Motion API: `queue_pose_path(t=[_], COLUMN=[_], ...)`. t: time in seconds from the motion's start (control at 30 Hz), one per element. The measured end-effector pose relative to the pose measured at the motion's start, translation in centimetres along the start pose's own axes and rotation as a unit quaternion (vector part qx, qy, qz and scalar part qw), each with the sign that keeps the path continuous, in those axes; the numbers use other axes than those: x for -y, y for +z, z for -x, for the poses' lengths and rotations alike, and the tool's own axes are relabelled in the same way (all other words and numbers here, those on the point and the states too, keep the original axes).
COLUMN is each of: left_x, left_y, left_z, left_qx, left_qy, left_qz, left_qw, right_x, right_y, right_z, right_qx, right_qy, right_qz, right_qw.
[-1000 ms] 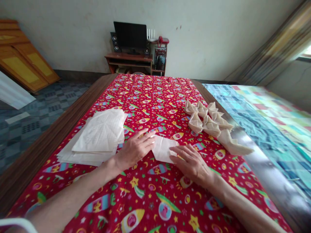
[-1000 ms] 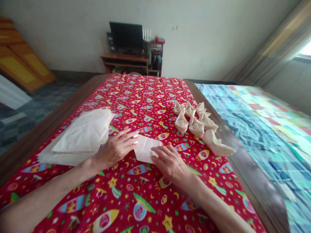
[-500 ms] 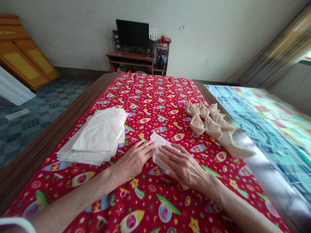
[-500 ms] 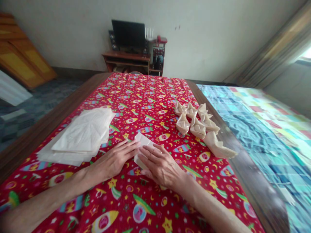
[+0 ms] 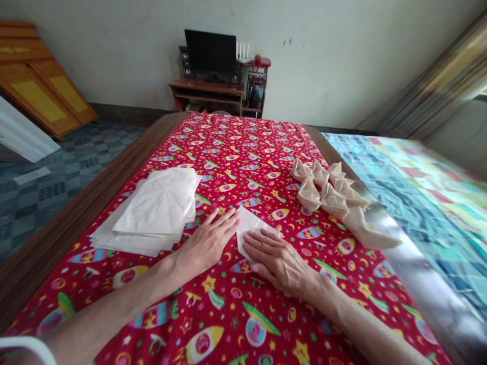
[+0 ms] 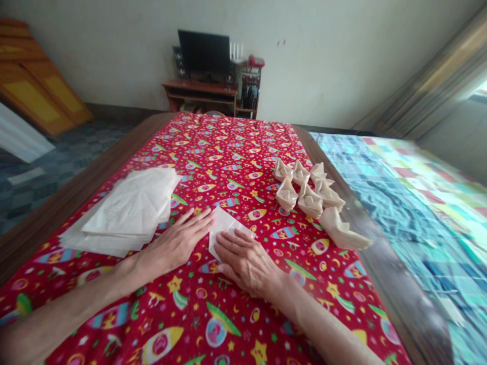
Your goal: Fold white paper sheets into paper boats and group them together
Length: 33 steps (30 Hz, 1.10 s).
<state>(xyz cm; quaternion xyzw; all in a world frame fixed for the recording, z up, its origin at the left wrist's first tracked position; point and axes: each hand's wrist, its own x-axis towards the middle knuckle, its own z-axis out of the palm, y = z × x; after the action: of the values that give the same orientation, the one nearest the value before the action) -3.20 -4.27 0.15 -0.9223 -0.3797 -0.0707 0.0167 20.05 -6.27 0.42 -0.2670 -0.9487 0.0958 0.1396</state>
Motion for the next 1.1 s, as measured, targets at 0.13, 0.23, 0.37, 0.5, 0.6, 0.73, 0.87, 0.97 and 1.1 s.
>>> queue_pose_path(t=[0.13,0.23,0.37,0.5,0.6,0.73,0.87,0.97,1.1], left_x=[-1.4,-1.8,-1.8,-1.8,-1.9,-2.0,-2.2,-2.3,-2.4], left_y=[0.0,-0.1,-0.1,0.1,0.1,-0.2,-0.4,-0.7,-0.9], left_z=[2.0,2.8,2.9,2.8,2.7,2.7,2.6,2.6,2.7], left_qx=[-0.002,-0.001,-0.008,-0.045,-0.070,-0.075,-0.064,-0.054,-0.044], left_qy=[0.043,0.041,0.053,0.070,0.079,0.077,0.075,0.072,0.073], left_qz=[0.005,0.005,0.020,0.042,0.057,0.064,0.059,0.048,0.042], left_qw=[0.999,0.999,0.998,0.996,0.993,0.992,0.993,0.995,0.995], right_x=[-0.3,-0.7,-0.4,0.7,1.1,1.2,0.8,0.2,-0.6], right_y=[-0.2,-0.4,-0.8,-0.8,-0.5,-0.2,-0.4,-0.5,-0.4], right_z=[0.2,0.8,1.8,2.6,2.9,2.7,1.6,0.7,-0.3], right_qx=[0.011,0.004,-0.016,-0.032,-0.046,-0.092,-0.138,-0.141,-0.146], right_qy=[-0.016,-0.041,-0.033,-0.009,-0.012,0.001,0.102,0.186,0.218], right_qz=[-0.002,0.000,0.000,0.025,0.052,0.030,-0.111,-0.166,-0.141], right_qw=[1.000,0.999,0.999,0.999,0.997,0.995,0.979,0.958,0.954])
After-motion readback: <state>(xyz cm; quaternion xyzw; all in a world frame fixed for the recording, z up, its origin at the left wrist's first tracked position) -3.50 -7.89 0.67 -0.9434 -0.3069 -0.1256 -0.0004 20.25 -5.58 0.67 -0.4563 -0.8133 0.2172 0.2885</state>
